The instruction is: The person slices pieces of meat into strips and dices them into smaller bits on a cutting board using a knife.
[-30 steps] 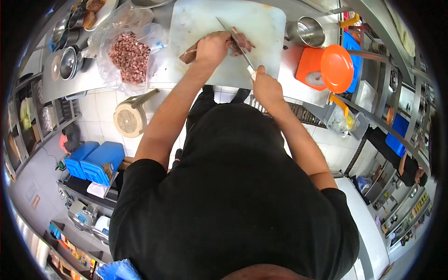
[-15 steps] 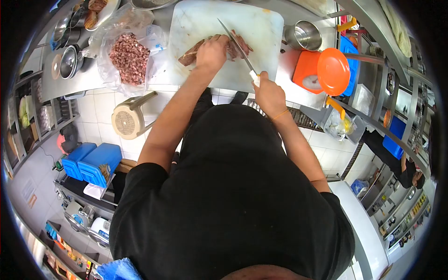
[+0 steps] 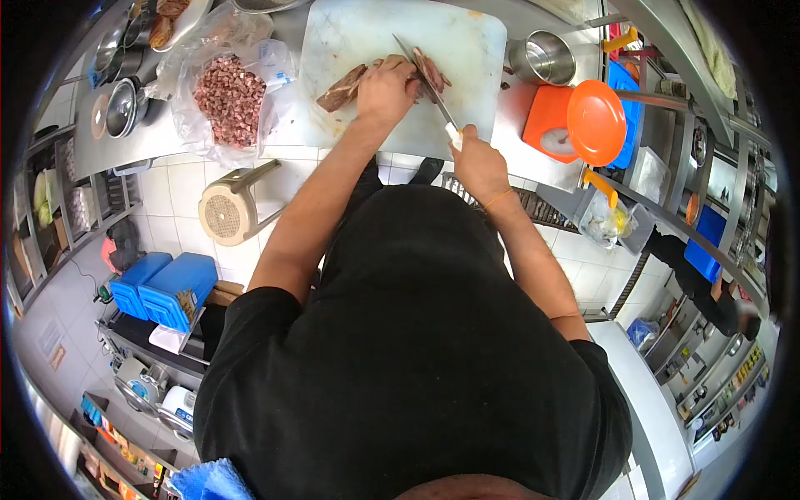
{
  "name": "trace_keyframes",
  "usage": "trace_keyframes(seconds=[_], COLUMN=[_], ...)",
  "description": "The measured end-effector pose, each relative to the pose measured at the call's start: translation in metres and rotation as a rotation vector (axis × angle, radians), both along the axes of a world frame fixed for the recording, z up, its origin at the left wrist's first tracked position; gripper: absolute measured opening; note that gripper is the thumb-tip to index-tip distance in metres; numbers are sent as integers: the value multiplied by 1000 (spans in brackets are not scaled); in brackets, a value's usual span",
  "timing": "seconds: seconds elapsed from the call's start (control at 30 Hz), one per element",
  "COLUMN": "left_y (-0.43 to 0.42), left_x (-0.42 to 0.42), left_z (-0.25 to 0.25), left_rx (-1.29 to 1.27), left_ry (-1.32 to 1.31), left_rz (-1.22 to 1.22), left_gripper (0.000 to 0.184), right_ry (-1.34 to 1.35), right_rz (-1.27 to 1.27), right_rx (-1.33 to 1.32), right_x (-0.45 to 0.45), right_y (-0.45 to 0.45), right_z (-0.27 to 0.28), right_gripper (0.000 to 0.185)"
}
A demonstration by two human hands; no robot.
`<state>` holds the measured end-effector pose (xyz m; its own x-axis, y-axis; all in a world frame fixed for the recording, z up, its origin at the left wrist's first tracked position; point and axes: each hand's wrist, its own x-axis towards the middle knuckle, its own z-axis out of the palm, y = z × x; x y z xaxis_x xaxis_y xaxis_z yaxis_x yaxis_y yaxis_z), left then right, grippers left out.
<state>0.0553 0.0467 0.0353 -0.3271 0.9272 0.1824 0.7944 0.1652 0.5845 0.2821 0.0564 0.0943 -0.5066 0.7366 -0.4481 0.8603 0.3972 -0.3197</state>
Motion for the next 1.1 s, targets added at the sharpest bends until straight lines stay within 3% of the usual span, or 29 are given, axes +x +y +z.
trace_keyframes(seconds=[0.3, 0.37, 0.6, 0.8, 1.1], left_y=[-3, 1, 1, -5, -3], left_x=[4, 3, -11, -7, 3], left_z=[6, 7, 5, 3, 2], left_rx=[3, 40, 17, 46, -4], left_ry=[29, 89, 142, 57, 171], left_rz=[33, -53, -219, -179, -78], left_gripper=[27, 28, 30, 20, 24], right_ry=[32, 36, 2, 29, -4], right_rz=[-30, -63, -39, -17, -36], right_rx=[12, 31, 2, -2, -24], right_x=[0, 6, 26, 29, 33], right_y=[3, 5, 5, -6, -1], right_z=[41, 41, 31, 19, -7], right_gripper=[35, 36, 38, 37, 37])
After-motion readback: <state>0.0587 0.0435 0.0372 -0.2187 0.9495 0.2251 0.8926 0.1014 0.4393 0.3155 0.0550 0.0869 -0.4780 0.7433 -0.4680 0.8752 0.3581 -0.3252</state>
